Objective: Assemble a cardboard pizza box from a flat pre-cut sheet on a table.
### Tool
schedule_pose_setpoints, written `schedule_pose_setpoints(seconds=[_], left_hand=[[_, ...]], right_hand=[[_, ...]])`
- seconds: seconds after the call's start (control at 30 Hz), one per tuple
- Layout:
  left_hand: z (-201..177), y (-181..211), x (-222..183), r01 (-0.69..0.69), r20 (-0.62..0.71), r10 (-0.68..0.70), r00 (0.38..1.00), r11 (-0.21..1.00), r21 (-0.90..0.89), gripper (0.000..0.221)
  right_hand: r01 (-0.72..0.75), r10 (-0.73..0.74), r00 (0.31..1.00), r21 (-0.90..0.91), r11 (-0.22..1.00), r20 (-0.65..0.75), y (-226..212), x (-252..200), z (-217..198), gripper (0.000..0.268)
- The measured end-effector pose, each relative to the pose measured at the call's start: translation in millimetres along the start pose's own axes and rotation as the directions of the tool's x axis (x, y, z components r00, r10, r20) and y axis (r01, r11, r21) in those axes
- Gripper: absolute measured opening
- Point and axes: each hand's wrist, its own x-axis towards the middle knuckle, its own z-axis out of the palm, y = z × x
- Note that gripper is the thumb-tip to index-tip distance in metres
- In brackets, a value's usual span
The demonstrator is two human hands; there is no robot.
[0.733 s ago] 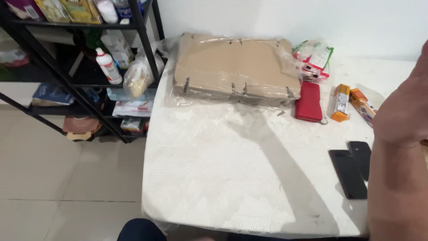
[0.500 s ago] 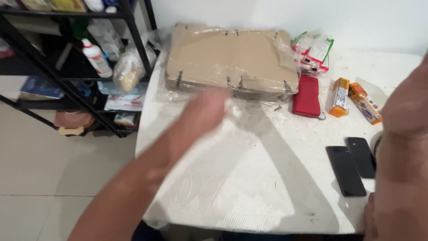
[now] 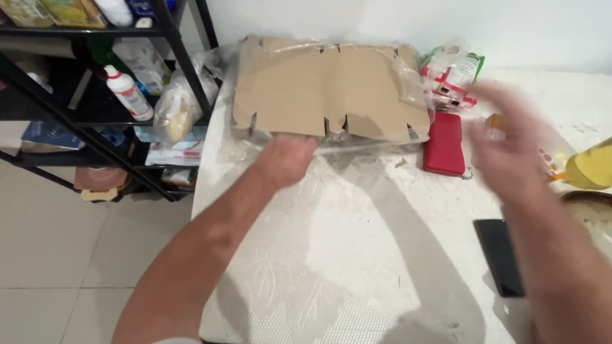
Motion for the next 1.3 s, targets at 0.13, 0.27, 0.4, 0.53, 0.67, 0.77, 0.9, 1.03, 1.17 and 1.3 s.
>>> schedule_pose_setpoints(seconds=[0.13, 0.27, 0.4, 0.53, 0.67, 0.77, 0.9, 1.03, 1.17, 1.3], left_hand=[[-29, 26, -21, 0.076, 0.012, -0.076, 0.997, 0.996, 0.045, 0.016], [-36, -1, -48, 0.018, -0.115, -0.006, 0.993, 0.994, 0.103, 0.041], [-75, -30, -60, 0.018, -0.203, 0.021, 0.979, 0.982, 0.188, 0.037], [-73, -32, -62, 0.070, -0.290, -0.014, 0.957, 0.980, 0.184, 0.029], [-93, -40, -51, 0.059, -0.450, 0.030, 0.893, 0.981, 0.183, 0.029], [-95, -57, -56, 0.027, -0.468, 0.061, 0.881, 0.984, 0.179, 0.031], [-67, -66, -80, 0.015, -0.454, 0.052, 0.890, 0.990, 0.143, 0.028], [-55, -65, -91, 0.059, -0.458, -0.050, 0.888, 0.998, 0.004, 0.025], [-45, -66, -95, 0.102, -0.432, -0.114, 0.895, 0.994, -0.051, 0.029], [-45, -67, -95, 0.136, -0.399, -0.164, 0.902, 0.986, -0.098, 0.028]], right_hand=[[-0.141, 0.227, 0.949, -0.350, 0.926, 0.218, 11, -2, 101, 0.036], [0.127, 0.122, 0.919, -0.575, 0.808, 0.375, 34, -11, 162, 0.057], [0.147, 0.131, 0.891, -0.549, 0.823, 0.434, 29, 23, 194, 0.068], [0.143, 0.137, 0.832, -0.448, 0.883, 0.537, 21, 60, 238, 0.078], [0.070, 0.236, 0.725, -0.410, 0.909, 0.648, 16, 80, 263, 0.067], [0.013, 0.262, 0.675, -0.366, 0.930, 0.690, 7, 90, 257, 0.059], [0.087, 0.207, 0.707, -0.374, 0.923, 0.676, 17, 85, 261, 0.062], [0.176, 0.119, 0.744, -0.365, 0.914, 0.657, 14, 83, 258, 0.053], [0.285, 0.036, 0.791, -0.419, 0.862, 0.611, 23, 78, 255, 0.044], [0.447, -0.102, 0.817, -0.512, 0.734, 0.567, 34, 78, 253, 0.039]])
